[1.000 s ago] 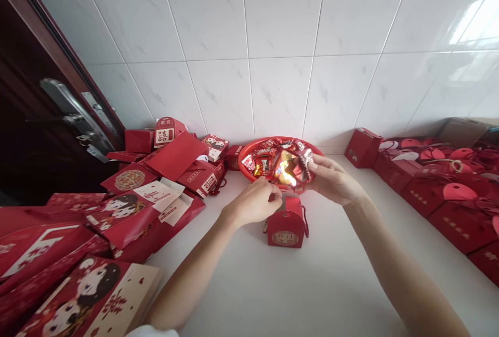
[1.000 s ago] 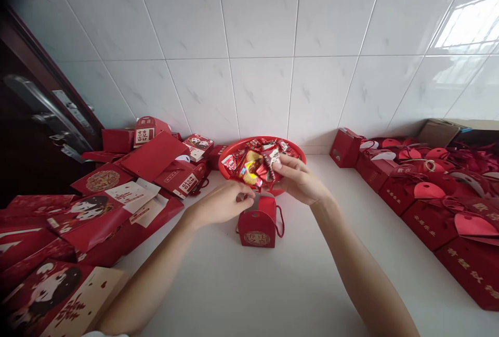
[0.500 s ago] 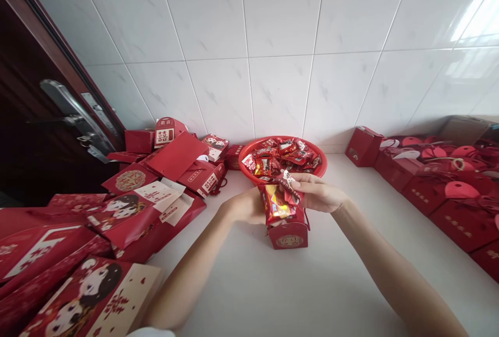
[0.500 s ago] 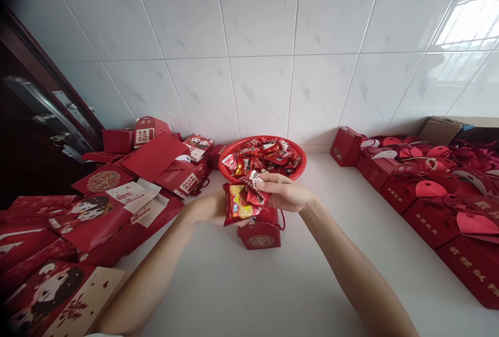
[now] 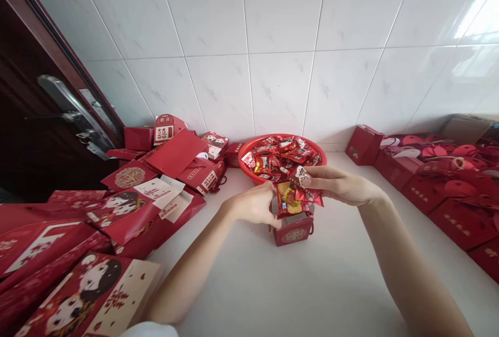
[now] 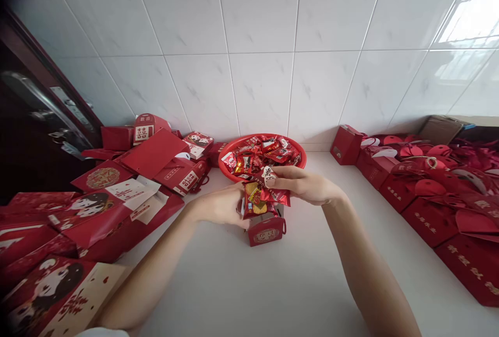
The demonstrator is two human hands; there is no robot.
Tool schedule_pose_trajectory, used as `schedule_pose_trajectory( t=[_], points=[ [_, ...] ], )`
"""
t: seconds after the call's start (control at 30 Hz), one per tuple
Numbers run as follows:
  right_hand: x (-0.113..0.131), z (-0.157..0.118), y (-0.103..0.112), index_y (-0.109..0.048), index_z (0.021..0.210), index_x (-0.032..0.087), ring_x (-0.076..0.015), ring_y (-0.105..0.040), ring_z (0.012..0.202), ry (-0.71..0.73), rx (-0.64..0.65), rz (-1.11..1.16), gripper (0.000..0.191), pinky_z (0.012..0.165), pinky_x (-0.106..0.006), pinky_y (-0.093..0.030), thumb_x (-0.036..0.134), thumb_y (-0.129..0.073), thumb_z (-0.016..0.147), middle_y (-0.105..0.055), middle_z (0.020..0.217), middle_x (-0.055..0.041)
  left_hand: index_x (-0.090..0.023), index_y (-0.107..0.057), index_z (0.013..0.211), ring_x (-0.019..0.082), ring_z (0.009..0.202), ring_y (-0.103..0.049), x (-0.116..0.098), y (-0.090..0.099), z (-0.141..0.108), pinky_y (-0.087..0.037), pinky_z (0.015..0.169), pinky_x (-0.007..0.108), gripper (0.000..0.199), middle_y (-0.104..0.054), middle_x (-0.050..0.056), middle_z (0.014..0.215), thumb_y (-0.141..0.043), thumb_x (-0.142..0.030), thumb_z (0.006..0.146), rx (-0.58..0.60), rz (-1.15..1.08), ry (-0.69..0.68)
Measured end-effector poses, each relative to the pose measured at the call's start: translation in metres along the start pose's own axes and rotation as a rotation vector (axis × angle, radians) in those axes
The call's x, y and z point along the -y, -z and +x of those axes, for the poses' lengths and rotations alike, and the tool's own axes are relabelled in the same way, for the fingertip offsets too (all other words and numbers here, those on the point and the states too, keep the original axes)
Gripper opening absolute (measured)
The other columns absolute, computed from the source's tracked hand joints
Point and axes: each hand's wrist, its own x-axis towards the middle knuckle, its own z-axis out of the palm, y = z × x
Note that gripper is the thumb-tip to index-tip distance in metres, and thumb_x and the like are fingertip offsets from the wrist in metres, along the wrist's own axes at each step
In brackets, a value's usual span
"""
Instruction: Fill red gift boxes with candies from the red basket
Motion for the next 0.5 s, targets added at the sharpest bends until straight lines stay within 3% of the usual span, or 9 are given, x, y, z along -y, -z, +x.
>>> schedule_pose_trajectory(
  t=[0.1,0.17,0.33,0.5],
  points=[
    [0.003,-0.005,0.004,-0.059,0.08,0.019,-0.0119,-0.045,0.068,-0.025,-0.015,-0.251,0.04,0.062,-0.026,-0.038,0.058,-0.067,0.087,-0.052,0.075,0.0019,-0.024,-0.055,0.139,0.03,0.104,-0.062,0.0,0.006,-0.002,-0.051,0.079,0.032,0.081,-0.061,0.009,0.122,-0.082,-0.04,0.064,0.04,0.073,0.155],
    [0.0,-0.003,0.003,-0.05,0.075,0.02,-0.0117,-0.04,0.065,-0.055,-0.038,-0.375,0.045,0.059,-0.027,-0.034,0.062,-0.064,0.087,-0.045,0.072,0.0032,-0.023,-0.053,0.142,0.032,0.111,-0.06,0.002,0.007,-0.002,-0.051,0.081,0.033,0.087,-0.06,0.01,0.123,-0.083,-0.042,0.062,0.027,0.095,0.181],
    [-0.013,0.009,-0.003,-0.043,0.073,0.022,-0.0116,-0.035,0.062,-0.098,0.0,-0.556,0.046,0.054,-0.027,-0.029,0.062,-0.059,0.088,-0.04,0.068,0.0038,-0.025,-0.06,0.129,0.031,0.102,-0.063,0.006,0.004,-0.001,-0.05,0.075,0.032,0.074,-0.063,0.008,0.117,-0.084,-0.037,0.059,-0.027,0.052,0.141],
    [-0.015,0.013,0.002,-0.048,0.076,0.02,-0.0119,-0.036,0.066,-0.095,0.077,-0.503,0.047,0.057,-0.027,-0.03,0.065,-0.061,0.086,-0.042,0.072,0.0033,-0.025,-0.059,0.127,0.03,0.101,-0.064,0.008,0.005,-0.002,-0.05,0.074,0.032,0.071,-0.063,0.008,0.12,-0.082,-0.033,0.061,-0.025,0.017,0.149]
  ],
)
